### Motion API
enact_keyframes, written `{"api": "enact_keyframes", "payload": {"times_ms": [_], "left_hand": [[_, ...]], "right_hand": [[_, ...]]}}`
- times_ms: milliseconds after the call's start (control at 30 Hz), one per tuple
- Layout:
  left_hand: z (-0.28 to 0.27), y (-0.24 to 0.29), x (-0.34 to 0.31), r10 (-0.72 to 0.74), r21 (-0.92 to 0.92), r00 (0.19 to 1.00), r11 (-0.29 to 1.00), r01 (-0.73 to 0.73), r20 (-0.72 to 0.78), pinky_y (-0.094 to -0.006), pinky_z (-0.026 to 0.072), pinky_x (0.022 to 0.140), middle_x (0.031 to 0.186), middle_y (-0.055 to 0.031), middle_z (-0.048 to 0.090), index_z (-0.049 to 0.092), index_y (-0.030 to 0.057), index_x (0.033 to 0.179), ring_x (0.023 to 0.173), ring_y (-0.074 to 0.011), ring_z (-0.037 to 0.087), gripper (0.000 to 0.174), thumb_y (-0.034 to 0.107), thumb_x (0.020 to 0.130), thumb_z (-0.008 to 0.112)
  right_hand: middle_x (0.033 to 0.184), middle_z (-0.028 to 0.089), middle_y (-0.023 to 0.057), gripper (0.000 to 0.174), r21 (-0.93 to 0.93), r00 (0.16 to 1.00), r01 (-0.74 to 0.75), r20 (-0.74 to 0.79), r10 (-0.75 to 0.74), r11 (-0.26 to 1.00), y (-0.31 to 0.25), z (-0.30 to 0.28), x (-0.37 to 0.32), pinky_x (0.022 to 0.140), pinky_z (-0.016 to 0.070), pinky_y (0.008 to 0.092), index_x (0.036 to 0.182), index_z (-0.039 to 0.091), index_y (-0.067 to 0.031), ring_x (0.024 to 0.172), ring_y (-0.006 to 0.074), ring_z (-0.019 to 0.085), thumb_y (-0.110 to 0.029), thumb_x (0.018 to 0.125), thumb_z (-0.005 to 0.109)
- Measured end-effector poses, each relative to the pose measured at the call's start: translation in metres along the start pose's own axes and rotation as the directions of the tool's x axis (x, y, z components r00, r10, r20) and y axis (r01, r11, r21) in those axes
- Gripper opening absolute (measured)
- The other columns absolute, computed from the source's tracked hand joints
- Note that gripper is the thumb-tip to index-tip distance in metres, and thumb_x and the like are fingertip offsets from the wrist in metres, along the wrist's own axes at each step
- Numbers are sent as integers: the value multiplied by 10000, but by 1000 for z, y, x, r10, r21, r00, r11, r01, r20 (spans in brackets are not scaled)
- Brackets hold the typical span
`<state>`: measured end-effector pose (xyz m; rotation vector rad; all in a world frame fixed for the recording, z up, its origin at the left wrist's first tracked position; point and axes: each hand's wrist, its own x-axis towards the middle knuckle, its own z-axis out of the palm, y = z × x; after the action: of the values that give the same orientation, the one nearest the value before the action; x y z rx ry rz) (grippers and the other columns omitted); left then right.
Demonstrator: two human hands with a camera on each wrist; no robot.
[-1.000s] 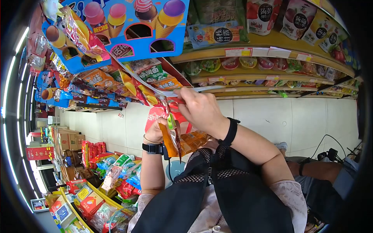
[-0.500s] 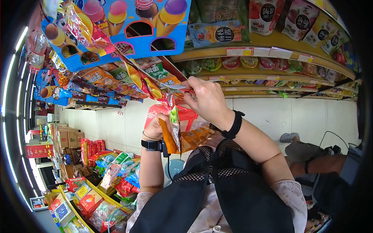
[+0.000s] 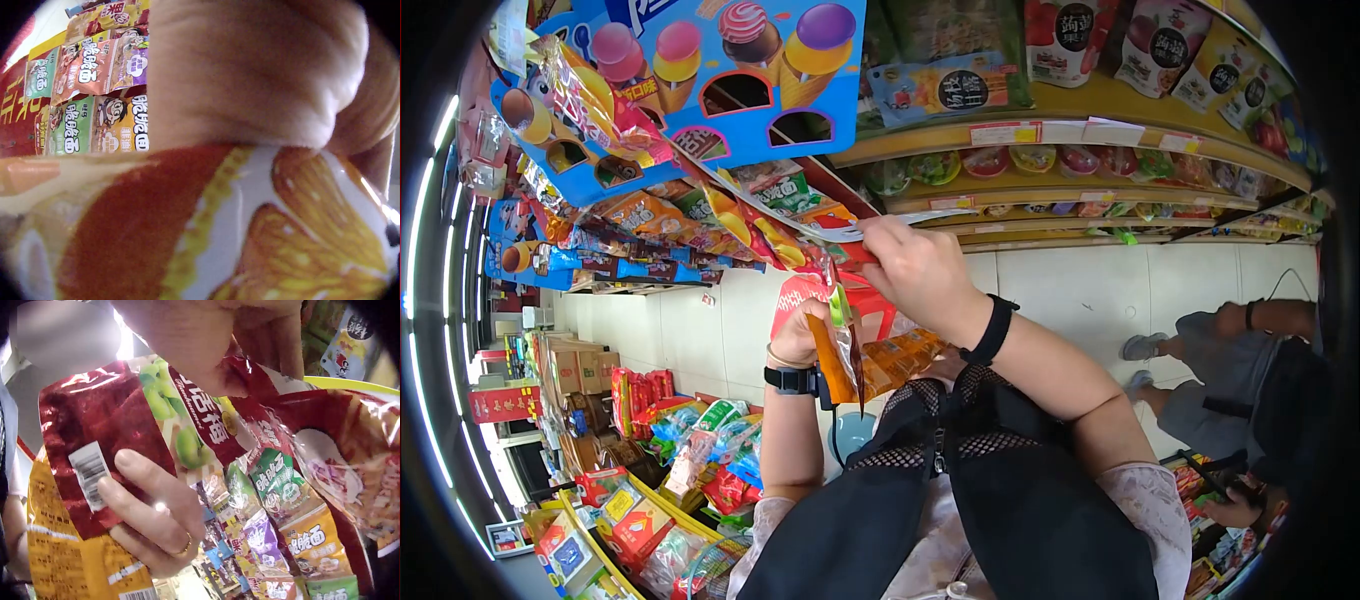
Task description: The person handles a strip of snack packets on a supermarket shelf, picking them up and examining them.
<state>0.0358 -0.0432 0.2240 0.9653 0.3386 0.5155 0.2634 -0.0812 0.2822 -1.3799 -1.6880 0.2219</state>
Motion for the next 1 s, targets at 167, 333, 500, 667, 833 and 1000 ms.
{"api": "enact_keyframes", "payload": {"times_ms": [167, 333, 500, 667, 833, 1000], "left_hand": [[14, 0, 1, 8, 0, 994, 1000, -8, -108, -313, 420, 459, 640, -125, 514, 553, 86, 928, 555, -235, 512, 306, 307, 768, 690], [18, 8, 2, -36, -151, 999, 988, 30, -38, -351, 463, 584, 791, -132, 590, 611, 12, 821, 689, -256, 566, 128, 87, 750, 686], [20, 5, 3, -44, -179, 999, 983, 41, -15, -338, 480, 553, 766, -160, 592, 625, 28, 891, 640, -260, 576, 116, 107, 807, 641], [23, 6, 3, -52, -191, 997, 981, 40, -58, -331, 483, 541, 756, -166, 591, 618, 26, 883, 618, -252, 575, 114, 120, 820, 632], [20, 4, 2, -38, -166, 998, 986, 31, -43, -332, 484, 547, 741, -154, 587, 620, 19, 871, 626, -251, 578, 114, 117, 815, 636], [22, 6, 3, -46, -166, 997, 985, 36, -54, -333, 478, 565, 760, -153, 599, 626, 18, 869, 645, -248, 585, 138, 129, 793, 656]], "right_hand": [[996, 612, 86, 268, -102, 998, 52, -15, -54, 993, -4, 4, -5, 564, 513, 328, 844, 521, -38, 662, 234, 633, -105, 651, 693], [1007, 611, 91, 285, -86, 991, 98, -81, -105, 991, -5, 5, -4, 551, 512, 323, 808, 499, -31, 652, 226, 634, -117, 630, 705], [1007, 610, 107, 302, -96, 991, 84, -97, -93, 992, -12, 2, -3, 555, 515, 324, 816, 501, -18, 654, 236, 633, -126, 629, 712], [1006, 609, 125, 316, -87, 987, 92, -120, -103, 992, -15, 0, -2, 564, 520, 327, 833, 504, -4, 654, 246, 634, -129, 632, 714], [1003, 614, 132, 324, -99, 990, 80, -110, -91, 992, -15, 1, -4, 561, 522, 334, 850, 502, 5, 666, 250, 640, -122, 636, 710], [1012, 616, 141, 323, -84, 991, 77, -102, -86, 993, -15, 0, -4, 564, 523, 334, 854, 504, 5, 669, 255, 641, -116, 636, 708]]}}
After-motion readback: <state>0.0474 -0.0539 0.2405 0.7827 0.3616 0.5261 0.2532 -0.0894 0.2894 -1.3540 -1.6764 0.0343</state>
